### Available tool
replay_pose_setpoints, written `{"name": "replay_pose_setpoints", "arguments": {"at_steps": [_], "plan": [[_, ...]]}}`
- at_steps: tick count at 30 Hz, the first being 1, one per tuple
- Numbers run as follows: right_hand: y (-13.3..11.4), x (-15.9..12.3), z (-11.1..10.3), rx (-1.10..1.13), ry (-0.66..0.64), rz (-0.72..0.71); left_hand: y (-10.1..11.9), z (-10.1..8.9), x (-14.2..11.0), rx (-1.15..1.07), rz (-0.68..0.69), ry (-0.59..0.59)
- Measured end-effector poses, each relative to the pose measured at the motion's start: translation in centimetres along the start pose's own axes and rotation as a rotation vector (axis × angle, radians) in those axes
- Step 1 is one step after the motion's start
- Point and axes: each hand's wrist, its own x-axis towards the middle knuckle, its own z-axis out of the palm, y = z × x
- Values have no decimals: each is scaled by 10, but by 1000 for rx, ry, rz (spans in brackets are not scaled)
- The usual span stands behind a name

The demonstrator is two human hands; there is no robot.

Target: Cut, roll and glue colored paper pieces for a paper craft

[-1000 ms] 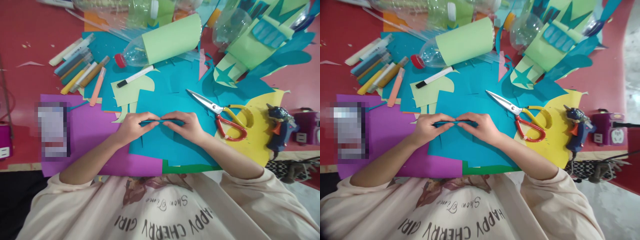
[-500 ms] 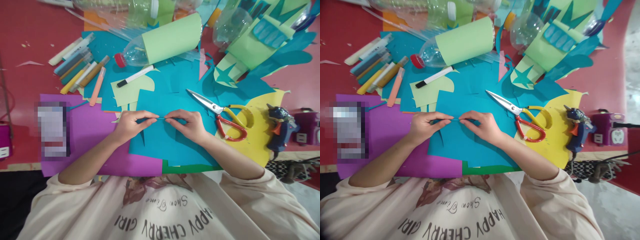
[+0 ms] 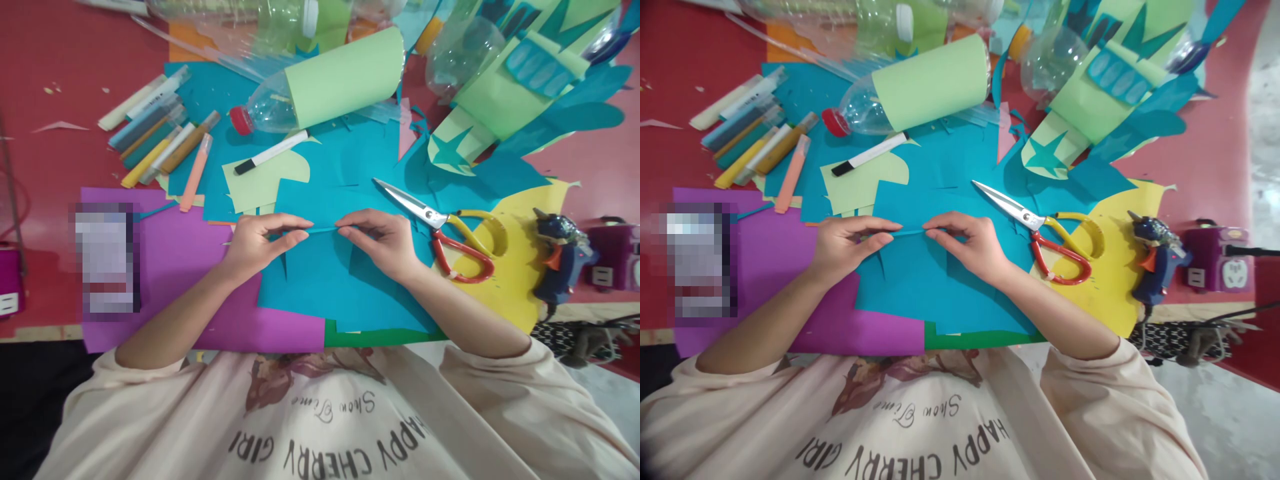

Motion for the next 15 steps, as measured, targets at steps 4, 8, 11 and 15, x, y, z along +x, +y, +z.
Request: {"name": "replay_pose_setpoints", "arguments": {"at_steps": [4, 8, 11, 15], "plan": [[1, 0, 0, 22, 22, -18, -4, -1, 1, 82, 60, 5], [1, 1, -2, 26, 17, -13, -6, -3, 1, 137, 102, 19], [2, 2, -3, 26, 3, -20, -5, -5, 2, 133, 146, 16], [2, 2, -4, 43, -5, -42, -4, -8, 3, 138, 153, -3]]}}
